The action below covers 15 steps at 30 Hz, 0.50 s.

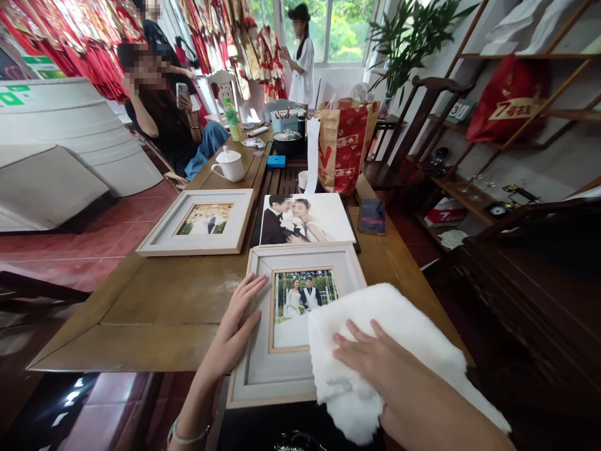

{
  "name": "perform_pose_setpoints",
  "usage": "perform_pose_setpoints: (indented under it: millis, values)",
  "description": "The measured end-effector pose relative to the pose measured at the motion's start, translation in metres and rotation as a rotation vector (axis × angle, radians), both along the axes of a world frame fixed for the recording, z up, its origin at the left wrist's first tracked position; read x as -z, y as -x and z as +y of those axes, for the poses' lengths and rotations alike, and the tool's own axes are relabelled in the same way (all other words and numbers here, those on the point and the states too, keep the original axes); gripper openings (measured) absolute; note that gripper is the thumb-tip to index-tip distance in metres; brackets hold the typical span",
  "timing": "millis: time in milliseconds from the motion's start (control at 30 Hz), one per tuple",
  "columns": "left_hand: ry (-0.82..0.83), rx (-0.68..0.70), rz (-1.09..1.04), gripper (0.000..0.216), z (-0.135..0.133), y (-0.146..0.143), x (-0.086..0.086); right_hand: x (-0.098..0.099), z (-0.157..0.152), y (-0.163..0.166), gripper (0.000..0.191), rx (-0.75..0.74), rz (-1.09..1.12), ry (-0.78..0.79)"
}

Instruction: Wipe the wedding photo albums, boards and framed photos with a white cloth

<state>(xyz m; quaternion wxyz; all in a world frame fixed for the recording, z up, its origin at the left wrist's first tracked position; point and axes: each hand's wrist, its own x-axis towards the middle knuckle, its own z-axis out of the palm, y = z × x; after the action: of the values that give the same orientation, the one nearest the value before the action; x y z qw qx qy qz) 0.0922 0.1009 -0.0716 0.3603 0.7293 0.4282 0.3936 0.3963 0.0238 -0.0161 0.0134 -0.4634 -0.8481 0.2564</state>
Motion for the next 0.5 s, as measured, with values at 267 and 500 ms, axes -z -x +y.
perform_pose_setpoints:
  millis: [267,500]
  values:
    - [0.017,0.009,-0.006,0.047,0.0,0.0,-0.001,0.001,0.045,0.008,0.093,0.086,0.005,-0.125]
    - [0.02,0.009,0.0,0.048,0.0,0.0,-0.002,0.013,0.1,0.025,0.086,0.185,0.046,-0.339]
